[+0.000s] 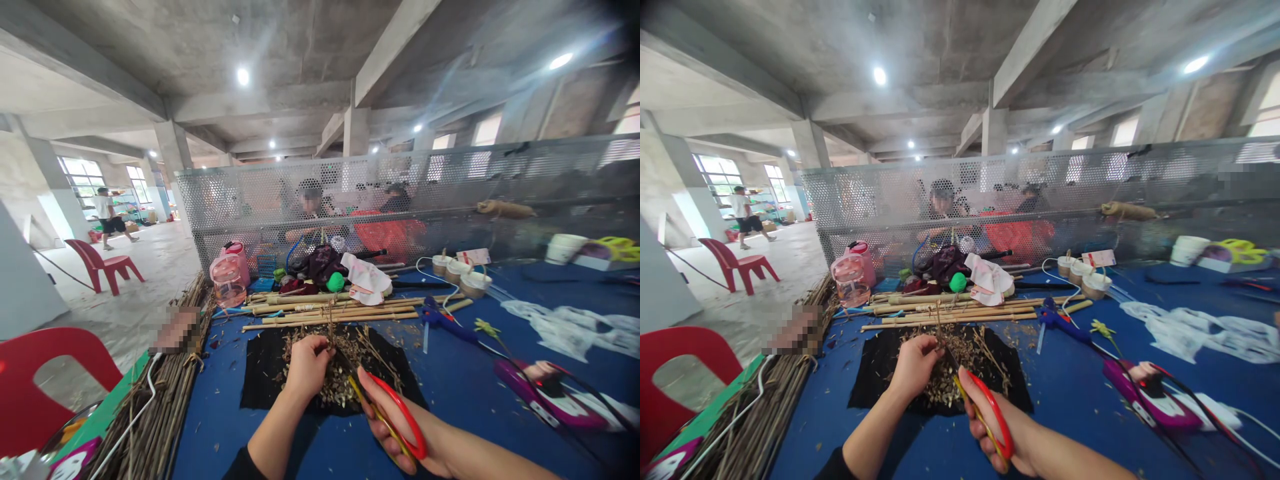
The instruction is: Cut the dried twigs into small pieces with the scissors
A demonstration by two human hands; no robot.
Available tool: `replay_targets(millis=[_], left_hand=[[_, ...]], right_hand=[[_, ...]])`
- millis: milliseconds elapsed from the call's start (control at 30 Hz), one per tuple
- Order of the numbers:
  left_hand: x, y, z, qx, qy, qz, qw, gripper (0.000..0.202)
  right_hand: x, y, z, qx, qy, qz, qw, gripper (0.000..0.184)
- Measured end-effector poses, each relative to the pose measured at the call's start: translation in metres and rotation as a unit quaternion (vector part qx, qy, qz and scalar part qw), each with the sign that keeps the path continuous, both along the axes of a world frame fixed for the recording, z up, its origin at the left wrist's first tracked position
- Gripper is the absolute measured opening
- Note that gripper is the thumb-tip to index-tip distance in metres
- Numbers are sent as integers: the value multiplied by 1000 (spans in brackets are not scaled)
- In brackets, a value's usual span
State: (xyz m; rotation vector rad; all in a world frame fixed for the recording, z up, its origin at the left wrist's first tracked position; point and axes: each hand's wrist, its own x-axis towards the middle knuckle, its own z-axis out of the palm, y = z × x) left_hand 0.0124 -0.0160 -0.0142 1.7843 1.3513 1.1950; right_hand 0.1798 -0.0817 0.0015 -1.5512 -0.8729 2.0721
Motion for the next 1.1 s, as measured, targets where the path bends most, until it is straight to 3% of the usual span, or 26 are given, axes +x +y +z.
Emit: replay_targets(millis=[167, 433, 700, 933, 1100], left_hand=[[2, -3, 2, -17, -5, -10, 1000, 12], [-1, -1, 3, 25, -64, -16, 998, 5], [1, 0, 5, 11, -126, -13, 992, 8], [-1, 3, 9, -59, -311, -21, 948, 26], [1, 0, 14, -133, -356, -57, 923, 33]], right_hand=[[3, 0, -3, 17, 25, 10, 1000, 54], [2, -1, 5, -35, -6, 17, 999, 53], [-4, -4, 6, 28, -19, 18, 999, 53], [1, -3, 9, 33, 4, 21, 999, 51], [4, -4, 14, 86, -12, 23, 996, 47]])
